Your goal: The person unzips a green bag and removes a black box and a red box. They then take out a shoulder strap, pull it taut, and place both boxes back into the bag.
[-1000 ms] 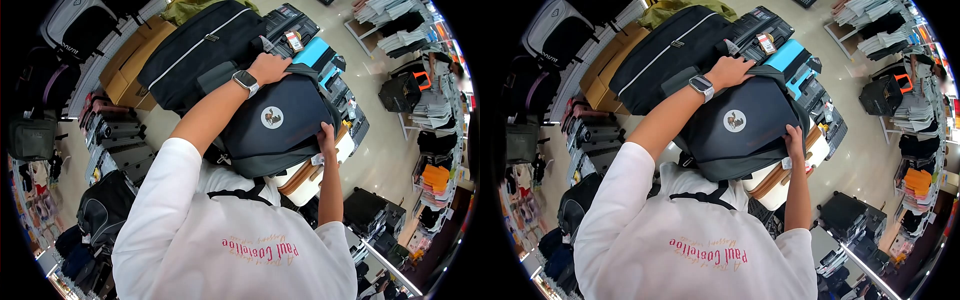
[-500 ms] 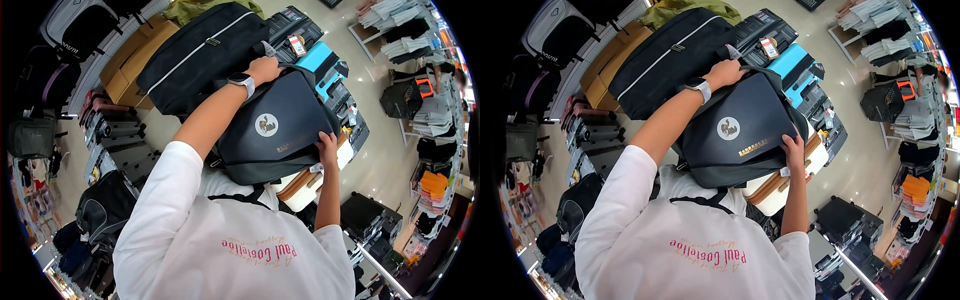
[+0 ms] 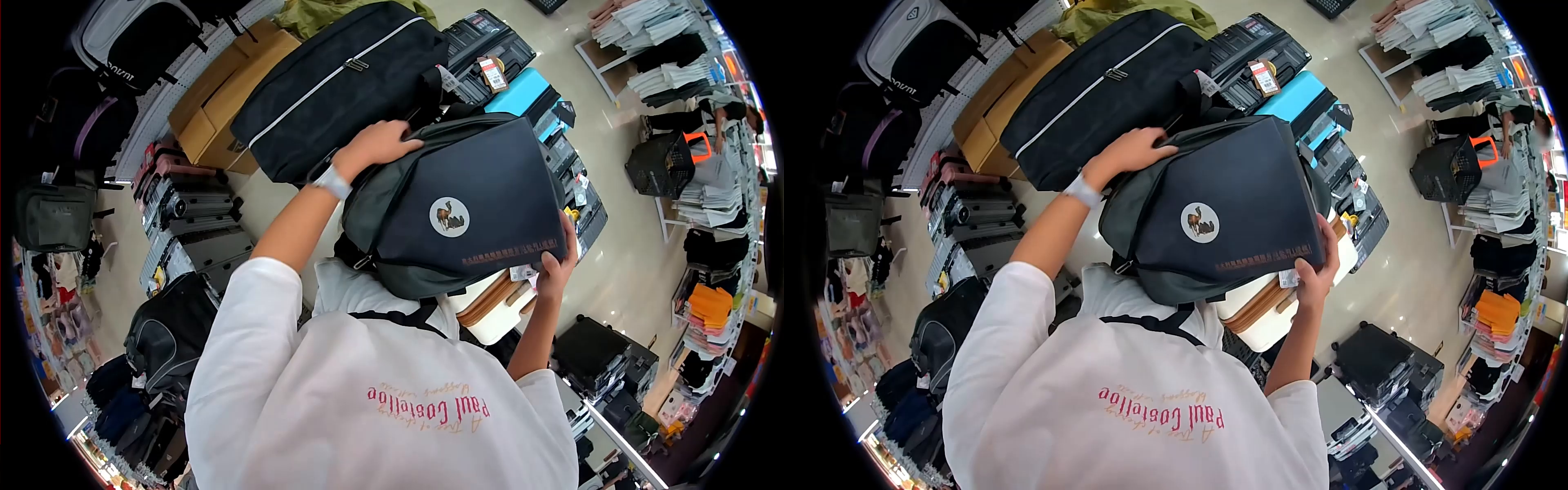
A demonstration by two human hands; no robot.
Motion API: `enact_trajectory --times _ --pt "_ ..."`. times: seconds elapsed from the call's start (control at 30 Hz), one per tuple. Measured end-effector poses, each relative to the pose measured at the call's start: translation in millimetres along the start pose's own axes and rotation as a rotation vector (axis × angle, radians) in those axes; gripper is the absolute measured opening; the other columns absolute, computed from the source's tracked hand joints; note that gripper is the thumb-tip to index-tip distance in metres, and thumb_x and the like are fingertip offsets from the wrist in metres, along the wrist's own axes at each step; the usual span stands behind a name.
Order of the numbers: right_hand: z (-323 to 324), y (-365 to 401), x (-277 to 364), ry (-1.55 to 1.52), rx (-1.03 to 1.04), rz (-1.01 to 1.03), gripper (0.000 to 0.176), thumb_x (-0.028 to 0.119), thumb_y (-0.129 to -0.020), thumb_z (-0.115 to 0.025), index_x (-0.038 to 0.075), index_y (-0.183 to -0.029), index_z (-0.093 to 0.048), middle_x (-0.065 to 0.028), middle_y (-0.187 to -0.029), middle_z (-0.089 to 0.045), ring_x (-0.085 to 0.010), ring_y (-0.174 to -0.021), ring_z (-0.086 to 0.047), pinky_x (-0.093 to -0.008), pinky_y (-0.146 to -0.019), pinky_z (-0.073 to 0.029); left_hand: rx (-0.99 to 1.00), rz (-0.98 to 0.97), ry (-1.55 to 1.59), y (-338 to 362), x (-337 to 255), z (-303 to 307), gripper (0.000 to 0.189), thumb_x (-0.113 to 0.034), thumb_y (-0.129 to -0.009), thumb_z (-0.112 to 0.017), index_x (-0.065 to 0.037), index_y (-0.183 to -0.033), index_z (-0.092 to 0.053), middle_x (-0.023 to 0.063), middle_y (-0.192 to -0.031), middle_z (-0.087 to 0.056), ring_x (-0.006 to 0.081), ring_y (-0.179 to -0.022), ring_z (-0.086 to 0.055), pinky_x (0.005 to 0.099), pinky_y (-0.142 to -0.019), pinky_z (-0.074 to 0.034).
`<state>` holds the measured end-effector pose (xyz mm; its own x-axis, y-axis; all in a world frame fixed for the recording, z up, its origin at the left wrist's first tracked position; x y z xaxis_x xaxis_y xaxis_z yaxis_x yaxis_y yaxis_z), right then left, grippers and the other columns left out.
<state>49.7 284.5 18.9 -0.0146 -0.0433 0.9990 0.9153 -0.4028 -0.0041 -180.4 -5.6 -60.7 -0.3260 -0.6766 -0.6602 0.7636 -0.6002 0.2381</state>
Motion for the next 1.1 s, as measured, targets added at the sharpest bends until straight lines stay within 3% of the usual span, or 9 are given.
enact_trajectory --times 0.07,0.2,0.37,0.5,0.7,0.8,0.97,1.03,1.1 --pt "-3.2 8.2 23.8 0.000 -0.080 0.069 0.092 0.047 -0.058 -0.076 -0.004 -0.130 -0.050 -0.0160 -0.123 -0.054 -0.0260 -0.117 -0.052 -0.0355 -0.101 -0.038 -0.090 0.208 0.070 33.8 6.0 10.2 0.042 -0.040 -0.086 -0.063 0.000 -0.099 -0.068 0.0218 -0.091 -0.068 0.0372 -0.086 -0.066 0.0403 -0.078 -0.051" --pt "-2.1 19.5 72.9 0.232 -0.239 0.332 0.088 0.052 -0.057 -0.075 -0.004 -0.123 -0.056 -0.0171 -0.128 -0.049 -0.0305 -0.124 -0.045 -0.0423 -0.107 -0.030 -0.166 0.181 0.216 54.7 8.8 4.3 0.042 -0.039 -0.085 -0.064 0.001 -0.094 -0.070 0.0213 -0.087 -0.068 0.0349 -0.084 -0.067 0.0389 -0.075 -0.051" --pt "31.8 13.5 118.0 -0.135 -0.330 0.340 0.078 0.026 -0.065 -0.071 -0.008 -0.131 -0.046 -0.0183 -0.119 -0.057 -0.0269 -0.107 -0.059 -0.0339 -0.096 -0.045 -0.356 0.172 0.147 62.2 2.6 13.2 0.038 -0.038 -0.083 -0.066 -0.002 -0.094 -0.071 0.0162 -0.085 -0.070 0.0331 -0.077 -0.067 0.0393 -0.073 -0.053" --pt "117.1 28.8 129.8 -0.448 -0.578 0.335 0.038 0.020 -0.081 -0.060 -0.003 -0.111 -0.061 -0.0126 -0.102 -0.066 -0.0242 -0.094 -0.064 -0.0353 -0.090 -0.050 -0.434 0.176 0.150 74.4 -10.8 23.1 0.030 -0.030 -0.083 -0.067 -0.002 -0.094 -0.068 0.0144 -0.086 -0.069 0.0315 -0.080 -0.067 0.0390 -0.074 -0.053" --pt "191.4 70.9 112.6 -0.599 -0.831 0.251 0.045 0.030 -0.077 -0.066 0.003 -0.112 -0.059 -0.0179 -0.112 -0.059 -0.0335 -0.107 -0.058 -0.0554 -0.097 -0.044 -0.732 -0.153 0.372 127.8 -62.6 32.4 0.015 -0.008 -0.082 -0.066 -0.001 -0.096 -0.063 0.0124 -0.093 -0.065 0.0263 -0.083 -0.065 0.0333 -0.077 -0.051" --pt "166.6 83.7 89.3 -0.605 -0.964 0.116 0.063 0.035 -0.073 -0.068 0.003 -0.123 -0.048 -0.0237 -0.131 -0.042 -0.0439 -0.119 -0.044 -0.0673 -0.096 -0.038 -0.451 -0.155 0.803 146.1 -84.5 10.1 0.018 -0.005 -0.092 -0.057 0.003 -0.107 -0.062 0.0085 -0.108 -0.064 0.0148 -0.101 -0.060 0.0277 -0.092 -0.046" --pt "130.1 80.5 53.1 -0.701 -0.863 -0.015 0.057 0.038 -0.075 -0.065 0.006 -0.121 -0.053 -0.0184 -0.121 -0.053 -0.0372 -0.113 -0.052 -0.0601 -0.093 -0.044 -0.107 -0.122 1.151 160.2 -103.8 -4.1 0.091 -0.047 -0.082 -0.069 0.001 -0.145 -0.027 0.0186 -0.139 -0.042 0.0266 -0.127 -0.046 0.0365 -0.105 -0.036" --pt "105.7 77.5 50.1 -0.740 -0.786 -0.025 0.054 0.038 -0.076 -0.064 0.007 -0.119 -0.055 -0.0154 -0.117 -0.057 -0.0344 -0.110 -0.055 -0.0572 -0.092 -0.045 -0.091 -0.116 1.201 164.4 -104.4 1.6 0.089 -0.031 -0.083 -0.071 -0.002 -0.149 -0.018 0.0242 -0.145 -0.032 0.0320 -0.134 -0.038 0.0403 -0.109 -0.032" --pt "77.8 71.0 47.5 -0.748 -0.627 -0.148 0.051 0.039 -0.078 -0.062 0.007 -0.117 -0.058 -0.0105 -0.110 -0.063 -0.0296 -0.106 -0.059 -0.0505 -0.092 -0.048 -0.081 -0.063 1.199 170.3 -106.9 10.3 0.104 -0.044 -0.080 -0.071 -0.001 -0.150 -0.008 0.0271 -0.148 -0.025 0.0348 -0.139 -0.029 0.0424 -0.112 -0.026"
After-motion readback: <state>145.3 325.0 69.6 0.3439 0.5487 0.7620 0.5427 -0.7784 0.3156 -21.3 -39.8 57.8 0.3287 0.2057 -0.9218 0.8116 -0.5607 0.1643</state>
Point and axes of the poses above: each hand's wrist, its own y-axis away from the middle knuckle, its own z-axis out of the back of the hand, x = y × z, the point moved 7 cm from there along -y, towards the middle knuckle
